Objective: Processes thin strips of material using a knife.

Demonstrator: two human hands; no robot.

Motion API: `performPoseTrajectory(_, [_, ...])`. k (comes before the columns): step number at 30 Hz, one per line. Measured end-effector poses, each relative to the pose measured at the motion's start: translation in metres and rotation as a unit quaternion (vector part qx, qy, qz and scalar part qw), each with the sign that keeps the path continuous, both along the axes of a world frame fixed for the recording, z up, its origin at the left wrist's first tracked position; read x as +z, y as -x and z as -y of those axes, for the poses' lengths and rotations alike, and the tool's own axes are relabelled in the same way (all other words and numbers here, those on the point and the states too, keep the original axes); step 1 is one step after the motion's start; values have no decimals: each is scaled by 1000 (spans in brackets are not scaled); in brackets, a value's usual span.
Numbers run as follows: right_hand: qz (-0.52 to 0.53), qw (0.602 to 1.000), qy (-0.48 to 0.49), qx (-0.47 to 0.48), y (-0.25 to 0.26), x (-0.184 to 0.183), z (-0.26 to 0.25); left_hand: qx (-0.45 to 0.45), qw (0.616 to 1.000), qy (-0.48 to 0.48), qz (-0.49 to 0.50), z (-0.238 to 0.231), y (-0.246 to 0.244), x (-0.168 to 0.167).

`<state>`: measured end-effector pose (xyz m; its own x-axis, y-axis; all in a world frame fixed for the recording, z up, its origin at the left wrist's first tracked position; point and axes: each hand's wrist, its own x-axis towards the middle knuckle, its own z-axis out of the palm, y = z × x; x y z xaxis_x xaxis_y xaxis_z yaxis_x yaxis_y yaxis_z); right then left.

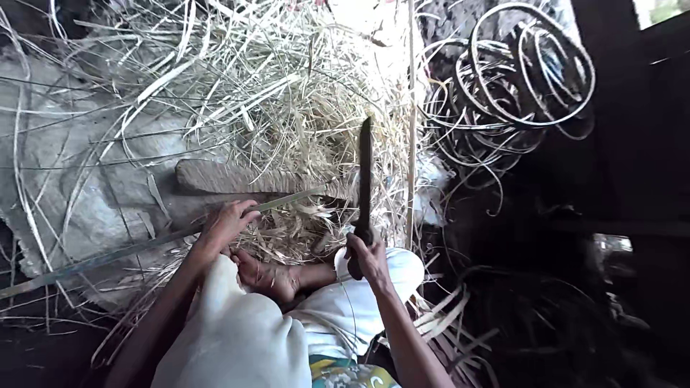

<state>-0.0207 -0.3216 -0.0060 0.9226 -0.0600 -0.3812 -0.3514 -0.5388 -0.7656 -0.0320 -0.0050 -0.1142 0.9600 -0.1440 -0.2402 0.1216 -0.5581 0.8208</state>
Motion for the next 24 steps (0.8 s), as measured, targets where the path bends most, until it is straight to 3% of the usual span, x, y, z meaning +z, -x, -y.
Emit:
performPoseTrajectory(3, [99,995,-3,17,5,5,-2,2,1000,-18,22,3,9,-4])
performPoseTrajectory(7, [93,995,-8,26,11,6,6,25,995,-95,24,0,12,11])
performPoseTrajectory(10, [132,991,-9,0,29,6,12,154,979,-122,53,-25,44,27])
performPoseTrajectory(12, [153,987,-55,-12,34,6,20,263,948,-170,59,-55,84,31])
performPoseTrajectory(16, [120,983,-141,3,30,-3,32,377,879,-289,-36,-121,165,43])
performPoseTrajectory(21, [16,979,-182,-87,36,-11,17,316,870,-333,-181,-176,201,40])
performPoseTrajectory(24, [-36,961,-227,-157,40,-8,3,289,873,-342,-194,-195,198,35])
